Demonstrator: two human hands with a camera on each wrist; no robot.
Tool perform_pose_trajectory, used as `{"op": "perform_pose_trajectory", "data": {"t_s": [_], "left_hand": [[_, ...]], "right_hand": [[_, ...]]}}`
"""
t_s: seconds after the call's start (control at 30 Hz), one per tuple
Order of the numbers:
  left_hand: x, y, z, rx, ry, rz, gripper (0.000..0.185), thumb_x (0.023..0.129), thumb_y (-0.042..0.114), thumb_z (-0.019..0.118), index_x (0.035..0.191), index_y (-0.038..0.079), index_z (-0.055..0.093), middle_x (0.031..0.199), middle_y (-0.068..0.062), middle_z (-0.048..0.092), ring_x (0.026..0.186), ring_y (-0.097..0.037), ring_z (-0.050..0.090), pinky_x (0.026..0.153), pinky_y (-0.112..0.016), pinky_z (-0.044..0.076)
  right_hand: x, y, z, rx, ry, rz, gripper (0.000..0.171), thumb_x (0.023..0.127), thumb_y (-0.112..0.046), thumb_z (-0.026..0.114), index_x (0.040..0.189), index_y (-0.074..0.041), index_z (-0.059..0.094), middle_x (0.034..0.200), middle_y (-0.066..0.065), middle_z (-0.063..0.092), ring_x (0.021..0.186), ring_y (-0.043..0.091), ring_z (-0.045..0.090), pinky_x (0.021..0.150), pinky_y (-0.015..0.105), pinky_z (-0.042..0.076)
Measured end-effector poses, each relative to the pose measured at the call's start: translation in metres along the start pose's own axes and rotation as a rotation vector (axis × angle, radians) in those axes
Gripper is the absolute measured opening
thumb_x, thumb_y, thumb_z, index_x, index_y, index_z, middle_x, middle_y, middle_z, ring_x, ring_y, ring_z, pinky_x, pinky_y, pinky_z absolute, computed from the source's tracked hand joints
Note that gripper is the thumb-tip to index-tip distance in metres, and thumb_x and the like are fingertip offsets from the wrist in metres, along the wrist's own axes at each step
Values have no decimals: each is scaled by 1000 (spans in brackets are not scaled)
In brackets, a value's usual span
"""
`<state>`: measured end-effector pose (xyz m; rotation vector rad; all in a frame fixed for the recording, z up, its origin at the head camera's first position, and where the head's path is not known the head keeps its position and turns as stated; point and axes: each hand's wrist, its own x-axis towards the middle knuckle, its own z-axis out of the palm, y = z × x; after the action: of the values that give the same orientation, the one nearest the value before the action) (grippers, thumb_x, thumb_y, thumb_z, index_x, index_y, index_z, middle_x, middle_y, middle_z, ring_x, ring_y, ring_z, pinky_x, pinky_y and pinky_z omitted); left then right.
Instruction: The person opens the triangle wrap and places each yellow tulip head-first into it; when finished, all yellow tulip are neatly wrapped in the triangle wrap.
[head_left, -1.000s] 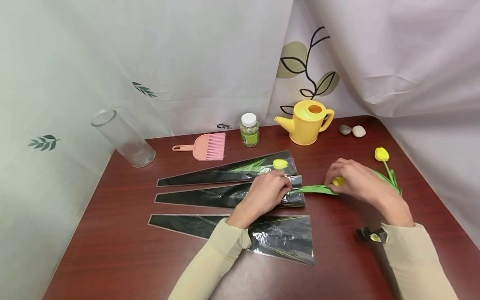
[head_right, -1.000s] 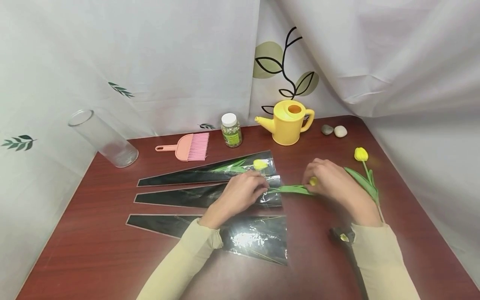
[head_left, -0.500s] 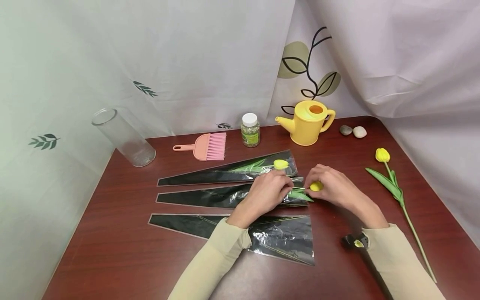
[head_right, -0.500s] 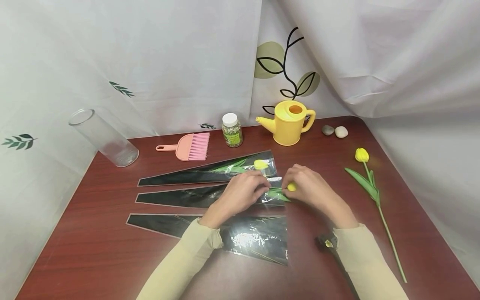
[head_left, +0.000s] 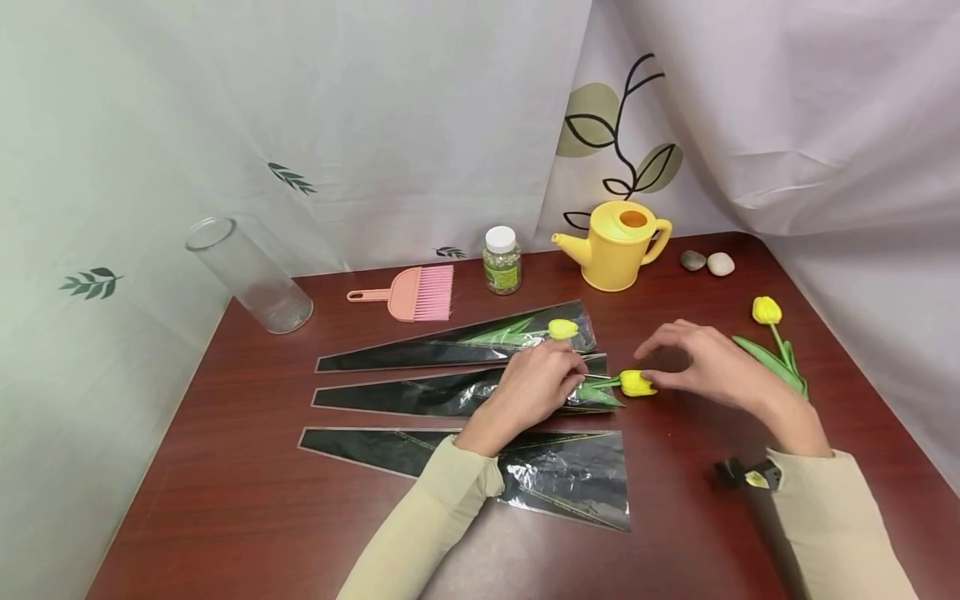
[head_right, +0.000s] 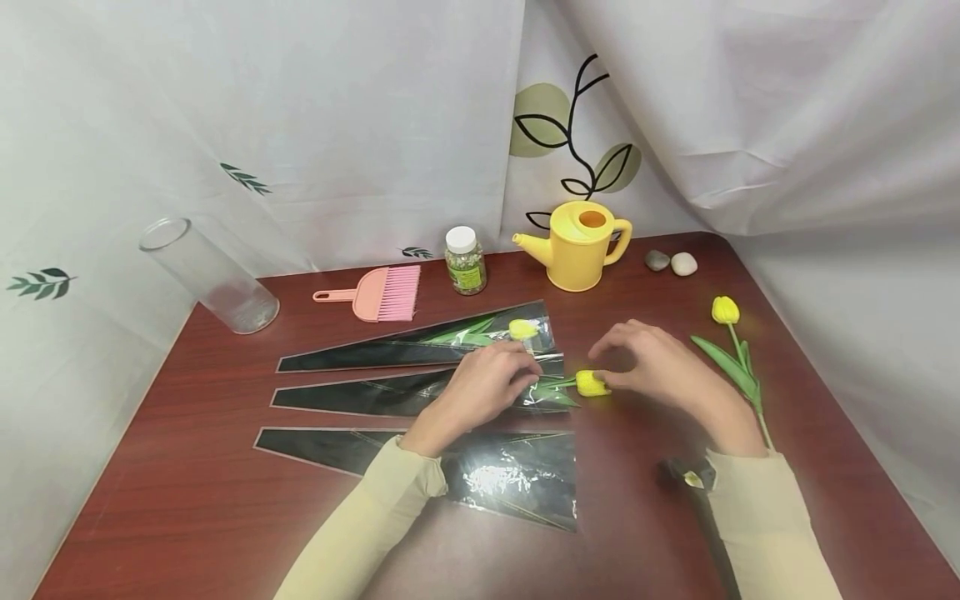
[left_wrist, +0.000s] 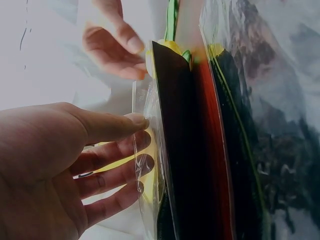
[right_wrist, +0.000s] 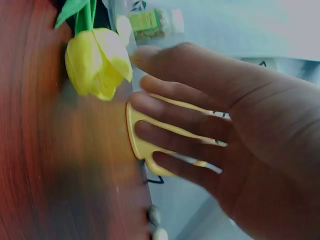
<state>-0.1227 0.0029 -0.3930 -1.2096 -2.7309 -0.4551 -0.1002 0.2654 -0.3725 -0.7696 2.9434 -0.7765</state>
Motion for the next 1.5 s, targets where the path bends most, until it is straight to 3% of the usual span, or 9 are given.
{"op": "perform_pose_trajectory", "data": {"t_s": [0.13,0.23,0.33,0.57,0.93,1.5], "left_hand": [[-1,0,0,8,8,1,8,92,26,70,95,23,76,92,11,63,92,-8,61,73,-26,51],[-1,0,0,10,10,-1,7,92,26,70,95,23,76,92,11,63,91,-8,61,73,-26,51],[-1,0,0,13,10,3,8,92,26,70,95,23,76,93,11,64,92,-8,61,73,-26,51],[-1,0,-1,-9,2,2,9,92,26,70,97,22,76,94,10,65,93,-8,61,74,-27,51],[1,1,-6,-37,6,6,11,93,27,69,99,21,77,93,11,64,89,-7,60,74,-26,50],[1,0,-5,-23,-4,8,10,93,28,69,98,23,76,93,12,62,89,-6,58,73,-26,49]], "right_hand": [[-5,5,-5,38,-108,112,36,77,-27,85,107,-12,71,95,-8,67,93,15,62,81,41,50],[-3,7,-2,71,-187,123,43,78,-27,84,112,-8,67,92,-6,66,89,15,63,79,38,52],[-2,6,3,95,-221,116,38,78,-19,84,110,-6,66,89,-6,64,84,13,61,74,34,52],[0,3,6,109,-218,92,20,80,-9,80,97,-8,70,78,-9,62,73,6,59,66,27,51],[10,-3,24,216,-173,21,21,84,-17,79,101,-7,73,77,-11,65,69,5,59,63,24,50],[15,-3,32,251,-190,36,21,85,-13,77,104,-5,73,81,-12,68,70,5,62,66,25,52]]}}
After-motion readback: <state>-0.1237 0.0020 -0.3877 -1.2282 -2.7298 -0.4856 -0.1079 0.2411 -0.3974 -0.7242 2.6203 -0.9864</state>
